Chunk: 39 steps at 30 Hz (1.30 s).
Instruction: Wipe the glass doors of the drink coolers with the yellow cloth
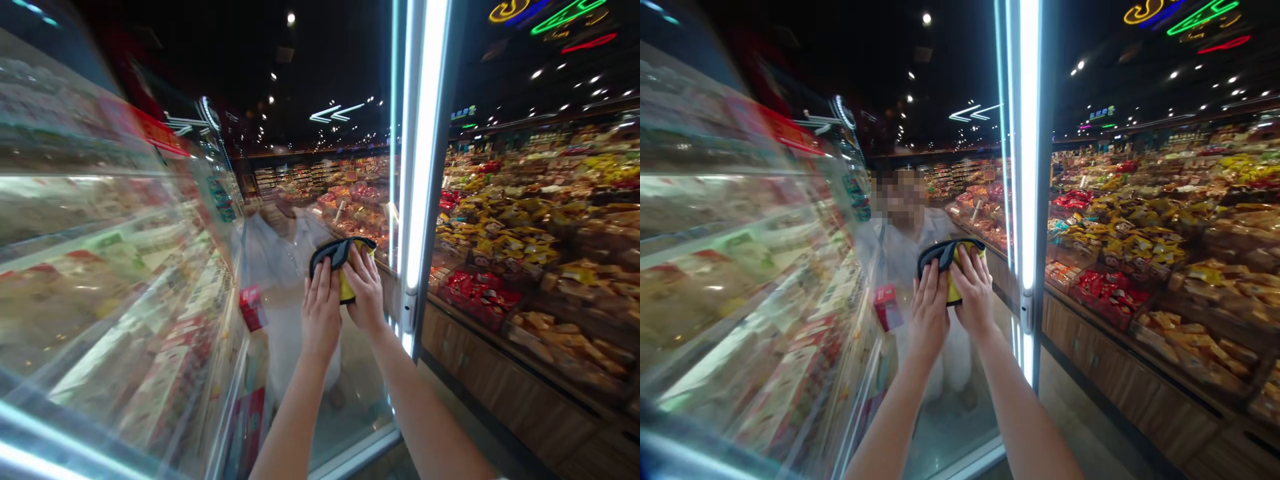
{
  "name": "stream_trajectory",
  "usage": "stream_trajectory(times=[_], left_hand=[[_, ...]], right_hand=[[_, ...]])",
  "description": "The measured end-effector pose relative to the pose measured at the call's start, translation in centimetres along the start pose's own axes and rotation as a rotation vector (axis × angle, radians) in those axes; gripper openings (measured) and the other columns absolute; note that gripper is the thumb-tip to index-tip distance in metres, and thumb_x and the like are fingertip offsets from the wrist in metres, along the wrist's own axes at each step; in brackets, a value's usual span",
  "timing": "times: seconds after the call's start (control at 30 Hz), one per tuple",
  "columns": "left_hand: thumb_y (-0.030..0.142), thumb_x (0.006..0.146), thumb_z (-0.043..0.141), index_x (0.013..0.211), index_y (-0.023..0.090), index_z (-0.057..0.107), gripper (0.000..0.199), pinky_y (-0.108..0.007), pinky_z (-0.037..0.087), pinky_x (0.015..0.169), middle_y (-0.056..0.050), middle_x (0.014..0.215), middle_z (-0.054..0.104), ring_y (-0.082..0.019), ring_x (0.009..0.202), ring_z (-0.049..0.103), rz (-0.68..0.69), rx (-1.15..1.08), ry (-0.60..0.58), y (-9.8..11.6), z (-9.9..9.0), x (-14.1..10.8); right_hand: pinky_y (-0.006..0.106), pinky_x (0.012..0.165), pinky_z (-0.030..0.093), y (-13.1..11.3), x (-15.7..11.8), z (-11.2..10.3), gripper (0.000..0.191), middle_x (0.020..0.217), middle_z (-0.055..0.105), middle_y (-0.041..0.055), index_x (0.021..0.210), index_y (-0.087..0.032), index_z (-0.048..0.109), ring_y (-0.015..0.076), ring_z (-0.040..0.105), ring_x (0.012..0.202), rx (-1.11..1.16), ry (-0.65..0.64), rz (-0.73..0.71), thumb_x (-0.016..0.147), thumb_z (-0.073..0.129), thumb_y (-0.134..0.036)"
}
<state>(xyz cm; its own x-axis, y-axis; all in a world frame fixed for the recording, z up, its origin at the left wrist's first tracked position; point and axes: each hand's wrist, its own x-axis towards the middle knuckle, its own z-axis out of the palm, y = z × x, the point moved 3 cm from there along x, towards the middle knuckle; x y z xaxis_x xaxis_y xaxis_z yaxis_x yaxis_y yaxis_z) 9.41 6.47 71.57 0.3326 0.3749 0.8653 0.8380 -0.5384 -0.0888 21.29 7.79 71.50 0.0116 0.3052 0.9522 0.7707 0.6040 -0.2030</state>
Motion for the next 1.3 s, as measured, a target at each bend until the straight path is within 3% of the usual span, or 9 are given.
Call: stream_trajectory(times=[0.2, 0.33, 0.47, 0.57, 0.7, 0.83, 0.97, 1.13, 1.3], left_hand=[[-0.001, 0.090, 0.040, 0.164, 0.016, 0.018, 0.079, -0.051, 0.038, 0.122, -0.019, 0.161, 0.043, -0.026, 0.155, 0.028, -0.071, 0.034, -0.095, -0.5, 0.3, -7.1], [-0.002, 0.090, 0.038, 0.161, 0.014, 0.025, 0.075, -0.049, 0.039, 0.122, -0.018, 0.161, 0.042, -0.024, 0.154, 0.030, -0.029, 0.008, -0.148, -0.8, -0.4, -5.0], [-0.002, 0.090, 0.037, 0.161, 0.017, 0.027, 0.075, -0.051, 0.035, 0.124, -0.016, 0.163, 0.039, -0.023, 0.156, 0.027, -0.044, -0.004, -0.081, -3.7, -3.4, -2.7], [-0.003, 0.090, 0.039, 0.162, 0.020, 0.024, 0.077, -0.052, 0.038, 0.122, -0.015, 0.163, 0.039, -0.024, 0.156, 0.027, -0.114, 0.020, -0.030, -5.1, -4.6, -5.2], [-0.002, 0.090, 0.041, 0.162, 0.015, 0.023, 0.076, -0.051, 0.041, 0.120, -0.018, 0.162, 0.039, -0.027, 0.155, 0.027, -0.178, 0.079, -0.079, -4.2, -3.8, -9.4], [0.002, 0.092, 0.041, 0.159, 0.012, 0.030, 0.069, -0.049, 0.041, 0.121, -0.019, 0.161, 0.042, -0.026, 0.154, 0.031, -0.139, 0.091, -0.114, -4.3, -4.3, -8.0], [0.001, 0.092, 0.040, 0.161, 0.016, 0.026, 0.072, -0.050, 0.037, 0.123, -0.017, 0.164, 0.038, -0.025, 0.156, 0.027, -0.169, 0.090, -0.060, -8.1, -8.2, -6.6], [0.001, 0.090, 0.042, 0.165, 0.018, 0.010, 0.083, -0.053, 0.040, 0.120, -0.019, 0.165, 0.034, -0.028, 0.156, 0.023, -0.259, 0.131, -0.046, -10.9, -10.5, -12.1], [0.000, 0.089, 0.040, 0.162, 0.014, 0.022, 0.077, -0.048, 0.043, 0.119, -0.018, 0.163, 0.038, -0.026, 0.154, 0.030, -0.223, 0.139, -0.141, -9.6, -9.3, -12.9]], right_hand=[[0.053, 0.122, 0.038, -1.8, -6.1, 1.1, 0.058, 0.158, 0.049, 0.0085, 0.138, -0.023, 0.061, 0.0243, 0.033, 0.154, -0.023, -0.084, -0.040, 0.084, 0.049, -0.004], [0.060, 0.122, 0.036, -1.6, -4.6, 1.0, 0.054, 0.159, 0.048, 0.0103, 0.136, -0.024, 0.063, 0.0278, 0.035, 0.153, -0.011, 0.011, -0.017, 0.086, 0.051, -0.006], [0.063, 0.121, 0.035, -4.9, -1.6, 3.0, 0.053, 0.161, 0.042, 0.0139, 0.142, -0.021, 0.057, 0.0293, 0.027, 0.156, 0.035, 0.088, 0.013, 0.091, 0.049, -0.008], [0.061, 0.121, 0.037, -7.6, -3.0, 4.7, 0.054, 0.161, 0.042, 0.0153, 0.145, -0.020, 0.053, 0.0283, 0.024, 0.157, 0.038, -0.005, -0.015, 0.092, 0.047, -0.008], [0.057, 0.119, 0.041, -8.2, -6.5, 4.7, 0.048, 0.157, 0.048, 0.0149, 0.141, -0.021, 0.057, 0.0267, 0.028, 0.155, 0.007, -0.075, -0.065, 0.095, 0.047, -0.009], [0.061, 0.119, 0.040, -8.3, -5.1, 4.6, 0.047, 0.158, 0.047, 0.0132, 0.140, -0.023, 0.060, 0.0284, 0.032, 0.154, 0.057, 0.029, -0.025, 0.097, 0.046, -0.009], [0.063, 0.120, 0.037, -12.5, -1.9, 6.4, 0.052, 0.160, 0.045, 0.0107, 0.143, -0.026, 0.058, 0.0290, 0.030, 0.155, 0.132, 0.084, -0.005, 0.095, 0.048, -0.008], [0.056, 0.121, 0.039, -17.0, -5.0, 8.6, 0.061, 0.159, 0.048, 0.0082, 0.147, -0.026, 0.054, 0.0253, 0.030, 0.155, 0.129, -0.162, -0.108, 0.091, 0.046, -0.005], [0.056, 0.119, 0.041, -15.9, -6.5, 7.7, 0.058, 0.157, 0.050, 0.0112, 0.147, -0.023, 0.055, 0.0261, 0.032, 0.154, 0.077, -0.088, -0.085, 0.093, 0.043, -0.005]])
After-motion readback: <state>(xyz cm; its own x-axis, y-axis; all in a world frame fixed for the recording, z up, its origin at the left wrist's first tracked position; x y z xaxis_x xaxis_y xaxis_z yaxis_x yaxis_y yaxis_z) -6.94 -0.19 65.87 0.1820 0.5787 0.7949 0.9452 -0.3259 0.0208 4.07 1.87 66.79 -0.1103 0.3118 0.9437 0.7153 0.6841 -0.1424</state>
